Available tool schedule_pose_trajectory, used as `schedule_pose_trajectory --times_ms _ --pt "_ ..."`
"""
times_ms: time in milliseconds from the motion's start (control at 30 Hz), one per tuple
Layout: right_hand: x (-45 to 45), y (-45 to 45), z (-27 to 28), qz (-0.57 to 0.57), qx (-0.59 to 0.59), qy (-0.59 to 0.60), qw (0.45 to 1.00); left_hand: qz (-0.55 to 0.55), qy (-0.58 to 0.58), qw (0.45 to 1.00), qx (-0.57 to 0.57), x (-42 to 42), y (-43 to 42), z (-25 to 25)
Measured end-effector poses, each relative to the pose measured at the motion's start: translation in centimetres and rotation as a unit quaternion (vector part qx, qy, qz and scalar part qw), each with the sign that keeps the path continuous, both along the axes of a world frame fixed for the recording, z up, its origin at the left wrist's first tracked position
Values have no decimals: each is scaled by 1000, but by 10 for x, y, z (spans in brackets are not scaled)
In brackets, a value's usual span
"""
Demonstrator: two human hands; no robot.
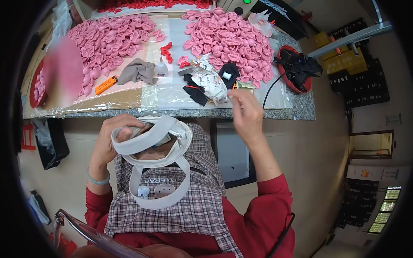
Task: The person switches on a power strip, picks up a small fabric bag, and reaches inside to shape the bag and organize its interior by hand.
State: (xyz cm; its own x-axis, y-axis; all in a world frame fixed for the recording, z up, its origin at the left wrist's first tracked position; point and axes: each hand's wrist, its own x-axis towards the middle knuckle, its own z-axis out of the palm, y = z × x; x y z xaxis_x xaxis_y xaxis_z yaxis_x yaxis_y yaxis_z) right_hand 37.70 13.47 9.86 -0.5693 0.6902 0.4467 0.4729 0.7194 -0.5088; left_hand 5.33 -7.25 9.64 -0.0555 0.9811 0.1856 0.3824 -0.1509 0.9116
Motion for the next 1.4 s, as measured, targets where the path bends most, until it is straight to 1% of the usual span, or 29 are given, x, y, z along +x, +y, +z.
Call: schedule_pose_trajectory --times_ms 100,200,300,400,500,567,667,900,1000,1100,1200,1300,1400 --pt "27 22 -16 -82 50 -106 990 0 1 1000 -2 1 1 2" --pt "35 31 -31 -87 42 -173 980 -1 5 1000 0 2 1 2" --pt "36 38 -36 -88 77 -229 966 0 9 1000 1 3 2 3" --pt "34 43 -35 -93 38 -218 971 1 9 1000 0 3 1 2" --pt "33 46 -28 -79 20 -232 969 2 7 1000 -4 3 2 3" --pt "35 48 -28 -77 28 -232 969 3 7 1000 -7 3 2 2" --pt "36 54 -29 -68 33 -244 967 -1 17 999 28 3 3 1" --pt "39 67 -33 -33 59 -253 965 -1 15 999 29 2 2 -1" --pt "43 69 -44 -15 98 -211 972 0 14 1000 28 2 2 -1" --pt "45 68 -52 -12 111 -167 980 2 14 1000 26 3 2 -1" --pt "50 73 -63 -12 134 -147 980 4 15 1000 26 3 2 -1" --pt "50 76 -64 -13 133 -143 981 4 9 1000 26 4 3 -2" --pt "55 78 -64 -4 109 -129 986 7 8 1000 14 3 2 -1"
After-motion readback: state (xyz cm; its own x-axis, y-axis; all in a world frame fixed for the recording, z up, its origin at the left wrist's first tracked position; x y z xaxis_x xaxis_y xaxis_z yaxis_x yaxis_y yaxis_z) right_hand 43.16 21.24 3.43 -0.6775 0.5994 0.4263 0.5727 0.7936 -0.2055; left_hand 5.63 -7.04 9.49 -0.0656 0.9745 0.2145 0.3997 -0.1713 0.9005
